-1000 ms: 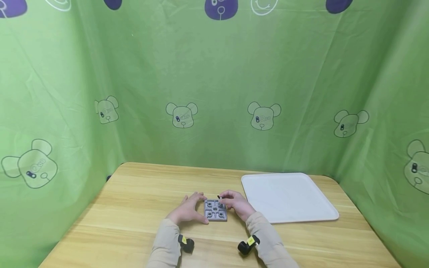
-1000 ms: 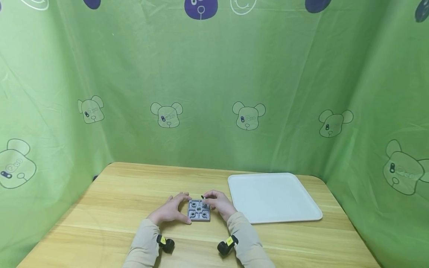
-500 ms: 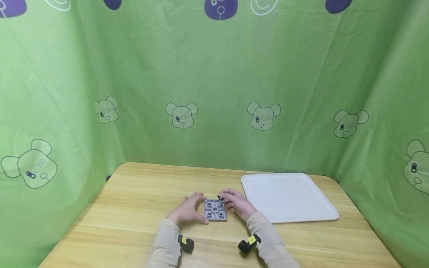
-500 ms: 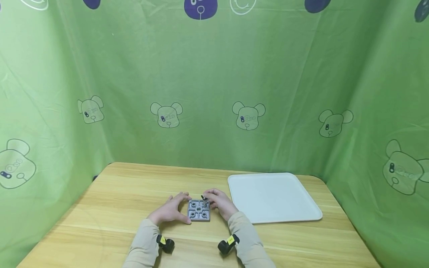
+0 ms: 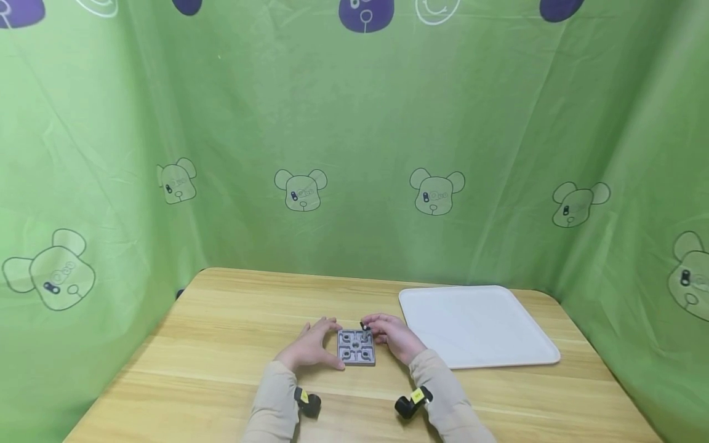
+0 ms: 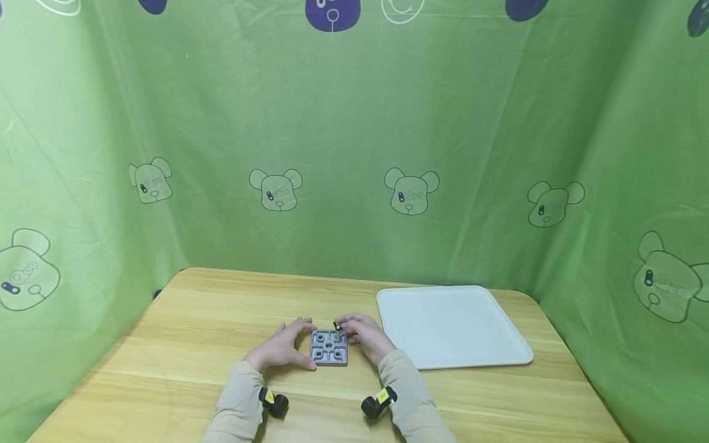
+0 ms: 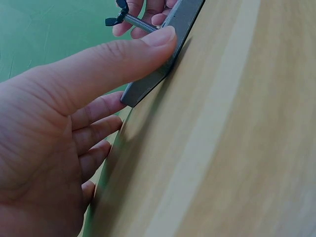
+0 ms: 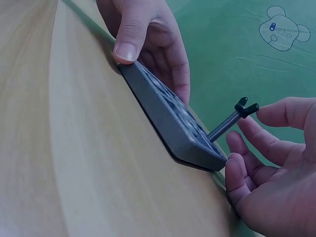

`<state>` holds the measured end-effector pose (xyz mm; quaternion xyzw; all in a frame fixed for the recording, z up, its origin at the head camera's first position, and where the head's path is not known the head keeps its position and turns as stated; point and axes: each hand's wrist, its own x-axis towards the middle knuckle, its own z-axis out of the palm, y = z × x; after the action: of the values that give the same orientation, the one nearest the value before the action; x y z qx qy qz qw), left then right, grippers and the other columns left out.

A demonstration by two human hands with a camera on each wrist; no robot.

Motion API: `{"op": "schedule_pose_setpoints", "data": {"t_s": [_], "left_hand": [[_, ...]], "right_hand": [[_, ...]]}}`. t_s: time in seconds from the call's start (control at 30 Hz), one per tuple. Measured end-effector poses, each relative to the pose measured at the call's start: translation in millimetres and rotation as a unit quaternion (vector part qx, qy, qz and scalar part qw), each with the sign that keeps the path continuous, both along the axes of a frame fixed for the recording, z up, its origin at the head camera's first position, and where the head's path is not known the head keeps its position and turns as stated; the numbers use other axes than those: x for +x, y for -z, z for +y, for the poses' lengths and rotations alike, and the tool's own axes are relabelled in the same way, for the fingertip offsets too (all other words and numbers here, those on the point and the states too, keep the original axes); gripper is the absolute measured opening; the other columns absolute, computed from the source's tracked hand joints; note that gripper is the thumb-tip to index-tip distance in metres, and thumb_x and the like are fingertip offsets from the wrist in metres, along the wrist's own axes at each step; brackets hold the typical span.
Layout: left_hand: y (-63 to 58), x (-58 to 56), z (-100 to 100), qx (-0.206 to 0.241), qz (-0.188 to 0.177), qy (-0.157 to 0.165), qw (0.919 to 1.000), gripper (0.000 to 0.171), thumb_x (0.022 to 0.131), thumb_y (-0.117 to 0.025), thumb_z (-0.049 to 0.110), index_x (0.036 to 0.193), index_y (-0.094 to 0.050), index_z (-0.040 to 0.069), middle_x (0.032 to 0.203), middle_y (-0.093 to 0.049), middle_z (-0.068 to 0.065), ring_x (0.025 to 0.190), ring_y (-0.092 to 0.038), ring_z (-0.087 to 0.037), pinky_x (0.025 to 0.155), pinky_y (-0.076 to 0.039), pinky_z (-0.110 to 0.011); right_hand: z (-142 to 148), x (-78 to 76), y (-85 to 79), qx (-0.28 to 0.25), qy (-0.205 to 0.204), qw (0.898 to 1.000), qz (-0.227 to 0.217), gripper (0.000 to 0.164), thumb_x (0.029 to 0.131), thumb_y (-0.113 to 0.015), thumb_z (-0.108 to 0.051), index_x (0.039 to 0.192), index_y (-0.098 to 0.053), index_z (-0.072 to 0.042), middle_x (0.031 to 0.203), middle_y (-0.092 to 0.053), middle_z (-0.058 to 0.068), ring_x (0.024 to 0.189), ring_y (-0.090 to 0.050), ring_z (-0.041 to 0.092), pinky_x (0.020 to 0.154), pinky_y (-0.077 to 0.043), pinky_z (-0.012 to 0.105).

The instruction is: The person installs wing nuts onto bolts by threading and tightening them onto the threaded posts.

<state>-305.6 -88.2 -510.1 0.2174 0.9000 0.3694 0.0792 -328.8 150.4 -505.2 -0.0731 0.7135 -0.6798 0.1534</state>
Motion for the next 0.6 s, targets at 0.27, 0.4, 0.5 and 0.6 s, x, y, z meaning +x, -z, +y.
{"op": "schedule_pose_setpoints", "data": {"t_s": [0.27, 0.4, 0.5, 0.6], "left_hand": [[-1.8, 0.8, 0.2, 0.001, -0.002, -0.001, 1.0, 0.085, 0.064, -0.086, 0.037, 0.136, -0.05, 0.009, 0.157, -0.033, -0.017, 0.15, -0.021, -0.038, 0.122, -0.003, -0.061], [-3.2, 1.9, 0.3, 0.004, -0.003, 0.0, 1.0, 0.085, 0.064, -0.087, 0.036, 0.136, -0.05, 0.008, 0.157, -0.033, -0.017, 0.149, -0.021, -0.038, 0.122, -0.003, -0.061], [-4.2, 2.3, 0.2, 0.007, -0.003, 0.0, 1.0, 0.086, 0.064, -0.087, 0.035, 0.137, -0.05, 0.009, 0.157, -0.033, -0.017, 0.149, -0.021, -0.038, 0.122, -0.003, -0.061], [-4.7, 2.5, 0.2, 0.009, -0.004, 0.0, 1.0, 0.086, 0.064, -0.087, 0.035, 0.137, -0.05, 0.008, 0.157, -0.033, -0.017, 0.149, -0.02, -0.039, 0.122, -0.003, -0.061]], "right_hand": [[-1.0, 0.4, 0.0, -0.001, 0.007, 1.0, -0.005, 0.03, 0.087, -0.058, -0.004, 0.115, -0.063, 0.006, 0.109, -0.069, 0.001, 0.089, -0.059, 0.012, 0.077, -0.05, 0.024], [-0.8, 0.6, -0.5, 0.005, 0.001, 1.0, -0.002, 0.03, 0.087, -0.058, -0.004, 0.114, -0.063, 0.008, 0.109, -0.07, 0.0, 0.09, -0.06, 0.012, 0.077, -0.049, 0.023], [0.0, 0.9, -0.4, 0.008, -0.009, 1.0, 0.005, 0.032, 0.087, -0.059, -0.003, 0.115, -0.062, 0.01, 0.111, -0.07, 0.003, 0.089, -0.061, 0.011, 0.076, -0.05, 0.023], [0.6, 1.6, -0.7, 0.007, -0.018, 1.0, 0.012, 0.033, 0.087, -0.06, -0.003, 0.116, -0.061, 0.011, 0.11, -0.071, 0.005, 0.088, -0.062, 0.011, 0.077, -0.05, 0.023]]}}
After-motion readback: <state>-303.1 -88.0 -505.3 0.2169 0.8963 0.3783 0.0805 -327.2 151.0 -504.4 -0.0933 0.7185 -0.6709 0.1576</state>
